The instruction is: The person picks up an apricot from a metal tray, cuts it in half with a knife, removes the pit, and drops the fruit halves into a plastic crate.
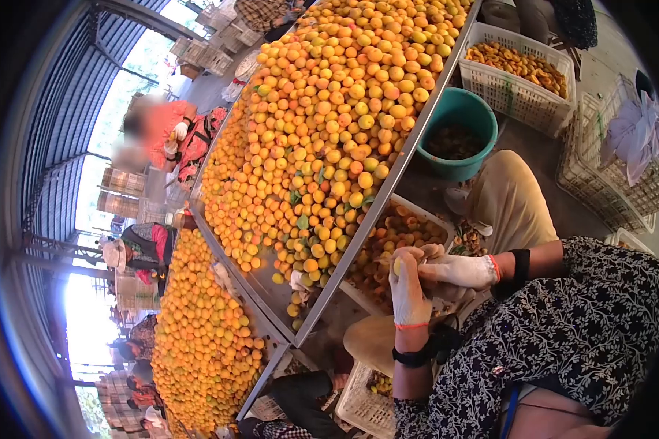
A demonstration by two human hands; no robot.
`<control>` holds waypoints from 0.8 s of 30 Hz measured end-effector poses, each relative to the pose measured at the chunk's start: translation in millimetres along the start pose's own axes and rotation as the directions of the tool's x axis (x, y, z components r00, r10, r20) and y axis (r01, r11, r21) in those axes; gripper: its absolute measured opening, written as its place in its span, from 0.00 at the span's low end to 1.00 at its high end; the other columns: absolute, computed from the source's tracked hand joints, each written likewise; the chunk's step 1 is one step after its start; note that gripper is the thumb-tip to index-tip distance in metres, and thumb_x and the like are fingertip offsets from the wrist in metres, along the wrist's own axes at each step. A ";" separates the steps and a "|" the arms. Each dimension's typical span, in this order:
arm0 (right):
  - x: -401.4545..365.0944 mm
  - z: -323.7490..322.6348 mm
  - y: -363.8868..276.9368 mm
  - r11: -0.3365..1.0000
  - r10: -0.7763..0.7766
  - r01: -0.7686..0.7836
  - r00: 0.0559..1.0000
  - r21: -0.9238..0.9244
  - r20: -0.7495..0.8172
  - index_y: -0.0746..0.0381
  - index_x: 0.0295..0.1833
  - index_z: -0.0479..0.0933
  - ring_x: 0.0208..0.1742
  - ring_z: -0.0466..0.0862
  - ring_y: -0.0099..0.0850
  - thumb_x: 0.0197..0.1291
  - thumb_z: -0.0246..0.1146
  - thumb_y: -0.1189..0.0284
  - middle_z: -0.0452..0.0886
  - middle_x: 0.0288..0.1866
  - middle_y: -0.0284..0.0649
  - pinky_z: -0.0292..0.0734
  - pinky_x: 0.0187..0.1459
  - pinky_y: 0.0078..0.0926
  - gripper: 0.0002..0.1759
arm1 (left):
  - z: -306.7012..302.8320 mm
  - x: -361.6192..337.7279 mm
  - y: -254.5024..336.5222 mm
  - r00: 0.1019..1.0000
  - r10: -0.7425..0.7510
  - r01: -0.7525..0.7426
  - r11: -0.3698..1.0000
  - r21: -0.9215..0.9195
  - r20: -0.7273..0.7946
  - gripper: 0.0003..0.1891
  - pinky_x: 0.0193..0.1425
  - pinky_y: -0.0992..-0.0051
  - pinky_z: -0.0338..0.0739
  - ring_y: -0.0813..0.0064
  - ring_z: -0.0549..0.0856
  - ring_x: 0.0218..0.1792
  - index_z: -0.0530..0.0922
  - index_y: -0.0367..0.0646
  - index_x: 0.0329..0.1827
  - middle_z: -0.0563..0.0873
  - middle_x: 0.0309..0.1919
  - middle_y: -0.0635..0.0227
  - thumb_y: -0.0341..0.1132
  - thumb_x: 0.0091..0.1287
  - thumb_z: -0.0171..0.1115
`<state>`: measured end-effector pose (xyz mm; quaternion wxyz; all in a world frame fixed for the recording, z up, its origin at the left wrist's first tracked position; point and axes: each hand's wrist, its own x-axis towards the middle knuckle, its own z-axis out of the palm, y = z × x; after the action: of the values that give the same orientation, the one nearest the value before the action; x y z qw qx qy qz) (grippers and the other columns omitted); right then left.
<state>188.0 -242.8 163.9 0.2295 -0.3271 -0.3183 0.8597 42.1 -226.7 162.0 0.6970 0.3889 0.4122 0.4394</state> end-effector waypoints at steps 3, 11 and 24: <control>19.5 -10.5 27.5 0.988 -0.078 0.071 0.996 0.140 0.041 0.55 0.32 0.69 0.10 0.59 0.16 0.73 0.43 0.44 0.63 0.16 0.24 0.53 0.10 0.14 0.27 | -0.4 2.7 -3.8 0.996 -0.055 0.071 0.965 -0.251 0.071 0.28 0.54 0.70 0.77 0.70 0.82 0.47 0.71 0.43 0.45 0.82 0.45 0.62 0.63 0.71 0.47; 12.0 -10.9 8.3 0.984 -0.132 0.124 0.989 -0.130 -0.060 0.59 0.34 0.73 0.12 0.63 0.14 0.73 0.47 0.45 0.65 0.16 0.25 0.55 0.11 0.17 0.28 | -12.7 10.2 9.0 0.993 0.109 -0.112 0.991 0.077 0.041 0.19 0.54 0.72 0.76 0.74 0.81 0.46 0.76 0.43 0.46 0.82 0.45 0.65 0.52 0.72 0.55; 7.9 -7.4 -21.0 0.973 0.021 0.015 0.988 -0.230 0.156 0.59 0.39 0.72 0.17 0.69 0.20 0.71 0.50 0.45 0.70 0.20 0.29 0.67 0.18 0.21 0.26 | -45.8 8.1 33.9 0.938 0.124 -0.180 0.973 0.147 0.323 0.13 0.49 0.78 0.76 0.74 0.82 0.42 0.73 0.37 0.44 0.85 0.45 0.54 0.37 0.68 0.61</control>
<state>191.8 -220.6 171.0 0.1629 -0.2830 -0.4323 0.8405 -7.6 -200.4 174.4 0.6803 0.5436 0.3027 0.3875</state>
